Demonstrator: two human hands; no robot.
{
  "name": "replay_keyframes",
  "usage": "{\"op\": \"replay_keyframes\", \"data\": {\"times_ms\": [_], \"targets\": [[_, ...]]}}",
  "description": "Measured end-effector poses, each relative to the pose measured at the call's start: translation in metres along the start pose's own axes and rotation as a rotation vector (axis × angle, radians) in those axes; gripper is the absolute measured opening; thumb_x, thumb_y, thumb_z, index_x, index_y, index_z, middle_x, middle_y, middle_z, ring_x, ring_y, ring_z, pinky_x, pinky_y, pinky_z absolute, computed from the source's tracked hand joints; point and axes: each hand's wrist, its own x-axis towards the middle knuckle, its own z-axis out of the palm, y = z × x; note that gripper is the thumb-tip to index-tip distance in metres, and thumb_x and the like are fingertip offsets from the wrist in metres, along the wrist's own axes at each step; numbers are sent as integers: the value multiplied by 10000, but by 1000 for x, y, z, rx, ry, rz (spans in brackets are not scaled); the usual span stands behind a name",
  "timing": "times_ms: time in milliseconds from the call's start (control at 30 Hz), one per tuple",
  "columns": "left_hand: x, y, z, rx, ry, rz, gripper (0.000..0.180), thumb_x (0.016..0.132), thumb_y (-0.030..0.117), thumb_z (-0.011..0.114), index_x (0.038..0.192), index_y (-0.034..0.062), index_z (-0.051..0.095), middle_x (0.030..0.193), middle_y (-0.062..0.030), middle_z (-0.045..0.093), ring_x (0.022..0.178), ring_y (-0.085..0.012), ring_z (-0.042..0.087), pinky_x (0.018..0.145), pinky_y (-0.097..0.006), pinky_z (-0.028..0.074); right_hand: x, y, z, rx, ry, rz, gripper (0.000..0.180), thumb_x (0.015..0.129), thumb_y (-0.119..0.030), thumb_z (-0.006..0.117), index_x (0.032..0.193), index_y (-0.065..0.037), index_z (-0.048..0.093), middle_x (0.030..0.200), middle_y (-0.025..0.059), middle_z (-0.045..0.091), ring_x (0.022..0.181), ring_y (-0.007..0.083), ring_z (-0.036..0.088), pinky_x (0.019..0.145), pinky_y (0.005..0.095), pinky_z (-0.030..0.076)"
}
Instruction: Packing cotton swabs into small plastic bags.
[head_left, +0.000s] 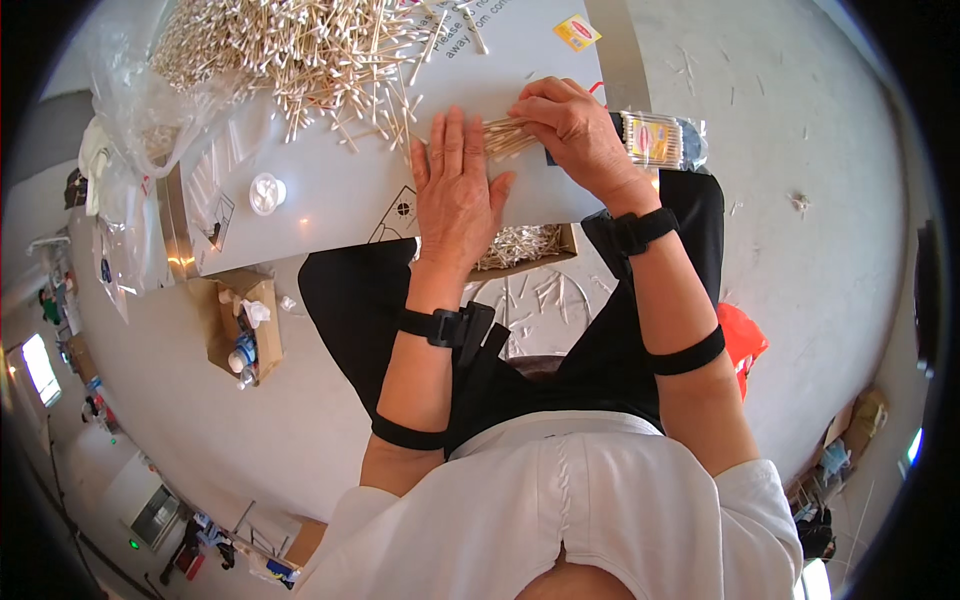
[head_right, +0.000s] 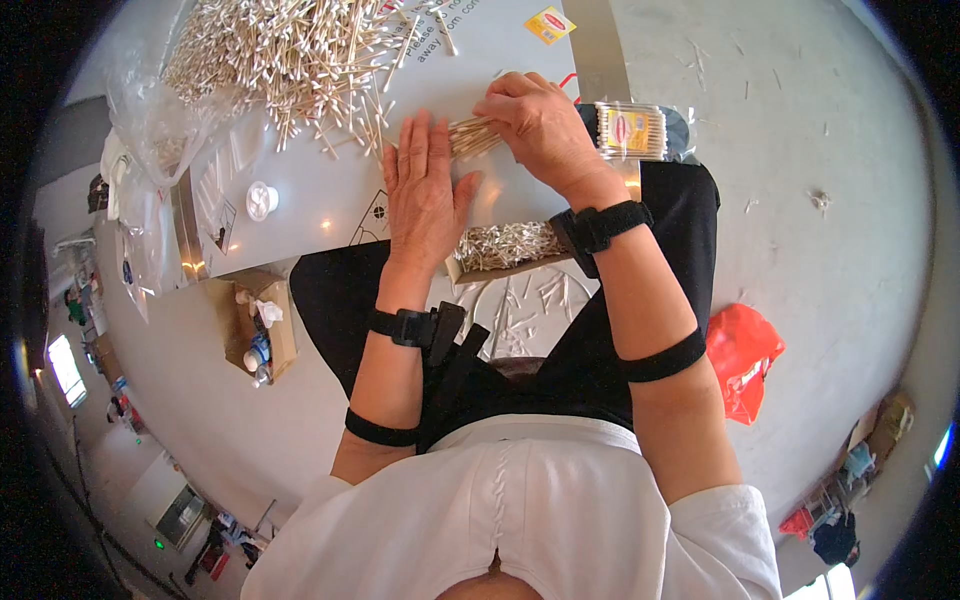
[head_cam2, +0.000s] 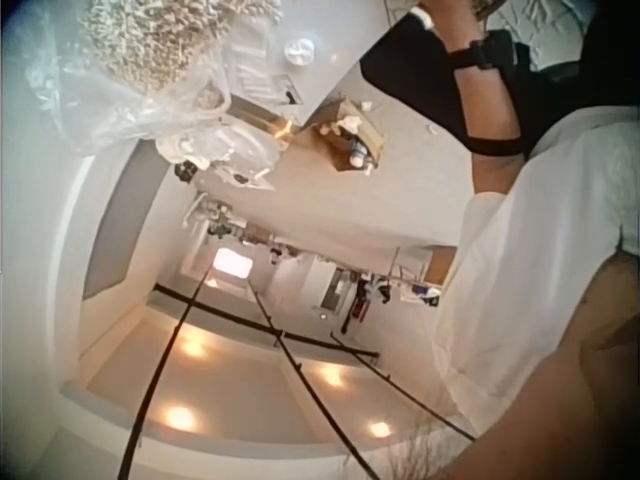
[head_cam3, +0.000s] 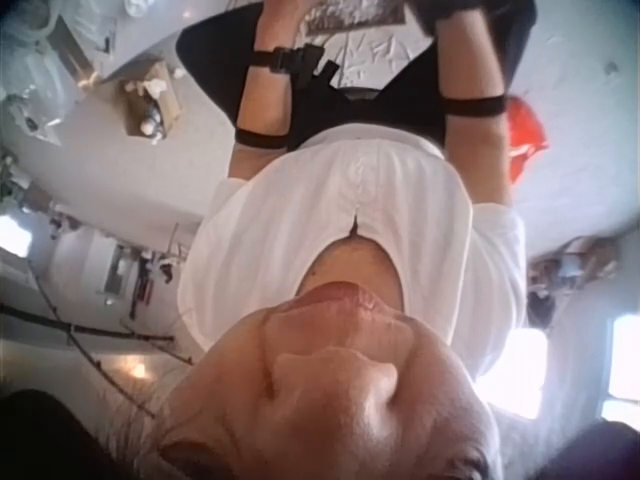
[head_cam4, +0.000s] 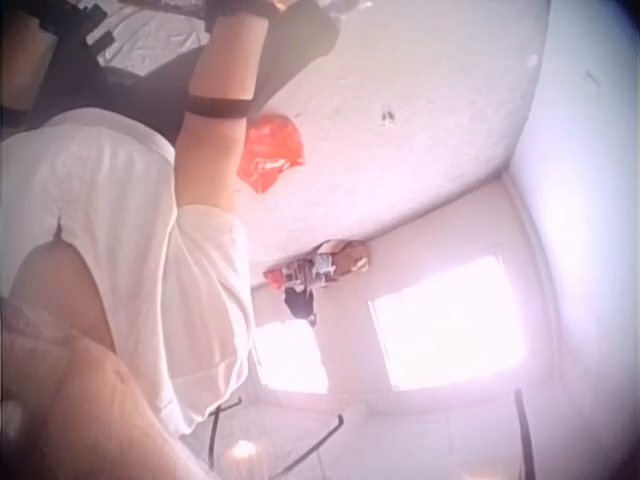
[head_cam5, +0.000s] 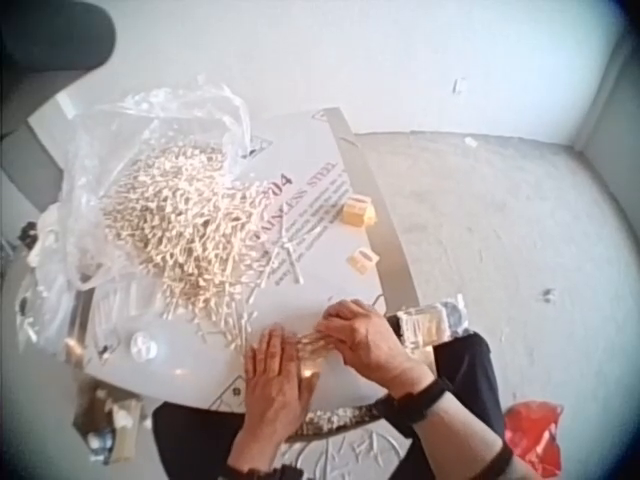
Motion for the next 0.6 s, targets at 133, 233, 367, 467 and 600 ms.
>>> {"op": "replay_keyframes", "data": {"times_ms": [133, 233, 367, 467, 600], "targets": [[0, 4, 5, -283, 202, -42, 700, 906, 246, 643, 1474, -17, 329, 1559, -210, 272, 1455, -359, 249, 1186, -505, 169, -4, -8, 6, 176, 154, 48, 318, 838, -13, 617, 1154, -24, 649, 1233, 136, 611, 1103, 313, 597, 949, 362, 487], [4, 8, 11, -794, 393, -183, 654, 967, 226, 580, 1502, -6, 284, 1543, -234, 285, 1449, -321, 264, 1185, -439, 196, -8, -14, 14, 491, 363, 234, 297, 911, -27, 569, 1204, -5, 611, 1295, 160, 588, 1168, 294, 584, 984, 336, 458], [30, 12, 24, -1152, 562, -254, 539, 1021, 238, 499, 1466, -25, 348, 1507, -205, 362, 1413, -276, 328, 1171, -399, 229, -6, -21, 31, 451, 449, 250, 262, 960, -62, 540, 1204, 7, 606, 1313, 156, 583, 1179, 268, 579, 983, 315, 444], [41, 22, 28, -1354, 533, -310, 524, 1023, 257, 493, 1452, -22, 378, 1490, -199, 386, 1398, -278, 350, 1169, -401, 241, -8, -26, 36, 505, 482, 288, 254, 979, -83, 526, 1198, 20, 604, 1298, 156, 589, 1167, 273, 582, 989, 325, 445], [48, 28, 27, -1369, 526, -294, 509, 1019, 250, 498, 1438, -21, 399, 1475, -193, 406, 1391, -275, 363, 1167, -409, 250, -8, -26, 34, 531, 497, 287, 257, 974, -77, 535, 1202, 21, 602, 1302, 158, 587, 1167, 271, 581, 989, 323, 443]]}}
